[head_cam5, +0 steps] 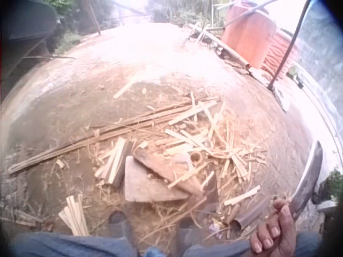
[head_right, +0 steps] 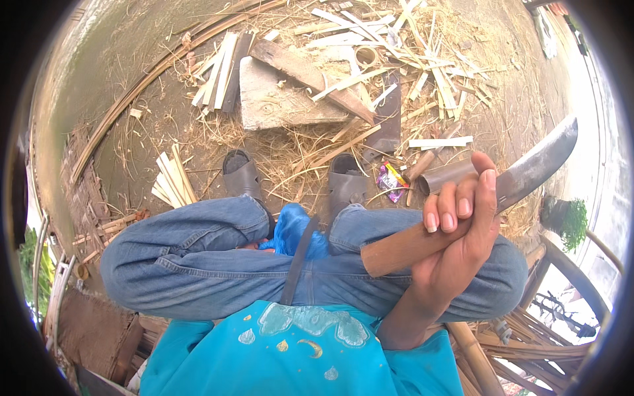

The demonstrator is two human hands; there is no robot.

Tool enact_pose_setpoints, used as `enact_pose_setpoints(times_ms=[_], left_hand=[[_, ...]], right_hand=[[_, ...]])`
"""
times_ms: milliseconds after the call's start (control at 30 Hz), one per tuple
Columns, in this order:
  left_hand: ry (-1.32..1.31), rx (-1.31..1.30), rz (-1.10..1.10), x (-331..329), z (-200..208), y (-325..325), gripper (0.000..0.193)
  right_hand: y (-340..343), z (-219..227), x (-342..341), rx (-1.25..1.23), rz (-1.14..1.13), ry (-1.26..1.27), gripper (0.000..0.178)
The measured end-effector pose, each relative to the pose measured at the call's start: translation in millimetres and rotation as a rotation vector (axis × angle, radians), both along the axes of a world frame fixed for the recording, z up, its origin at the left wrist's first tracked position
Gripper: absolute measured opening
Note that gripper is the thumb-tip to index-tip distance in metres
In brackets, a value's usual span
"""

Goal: The person sits cross-legged on the ground and uses a machete to split small pieces of wood on a wooden block. They repeatedly position the wood, strike it with the machete, and separate the resulting slats, accumulating a pile of split wood pieces.

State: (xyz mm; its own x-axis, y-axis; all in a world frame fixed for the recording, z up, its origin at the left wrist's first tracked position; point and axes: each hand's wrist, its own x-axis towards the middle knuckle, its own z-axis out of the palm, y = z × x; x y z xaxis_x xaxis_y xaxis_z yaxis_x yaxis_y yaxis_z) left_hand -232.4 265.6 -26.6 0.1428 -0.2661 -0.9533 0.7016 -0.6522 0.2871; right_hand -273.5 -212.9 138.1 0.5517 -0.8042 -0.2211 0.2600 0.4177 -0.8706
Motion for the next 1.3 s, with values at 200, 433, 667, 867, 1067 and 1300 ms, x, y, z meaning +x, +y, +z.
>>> enact_pose_setpoints(times_ms=[200,433,667,867,1067,1300], left_hand=[[-0.395,0.319,0.295,-11.7,-20.7,99.7,0.060],[-0.360,0.501,0.562,-106.4,-110.3,126.9,0.058],[-0.426,0.413,0.641,-98.7,-140.7,86.7,0.057],[-0.518,0.358,0.678,-65.4,-135.8,84.8,0.055],[-0.514,0.320,0.792,-73.1,-127.5,94.4,0.054],[-0.463,0.258,0.963,-82.8,-130.9,86.0,0.053]], right_hand=[[9.4,12.7,-25.5,-0.089,0.031,-0.080,0.032],[35.8,-8.1,-38.8,-0.088,0.156,0.008,0.027],[88.1,-155.1,-65.8,-0.388,0.672,0.595,0.021],[120.1,-201.9,-74.3,-0.939,1.033,0.728,0.025],[113.7,-217.7,-63.6,-0.855,1.077,0.853,0.029],[104.7,-203.2,-62.4,-0.729,1.083,0.932,0.033]])
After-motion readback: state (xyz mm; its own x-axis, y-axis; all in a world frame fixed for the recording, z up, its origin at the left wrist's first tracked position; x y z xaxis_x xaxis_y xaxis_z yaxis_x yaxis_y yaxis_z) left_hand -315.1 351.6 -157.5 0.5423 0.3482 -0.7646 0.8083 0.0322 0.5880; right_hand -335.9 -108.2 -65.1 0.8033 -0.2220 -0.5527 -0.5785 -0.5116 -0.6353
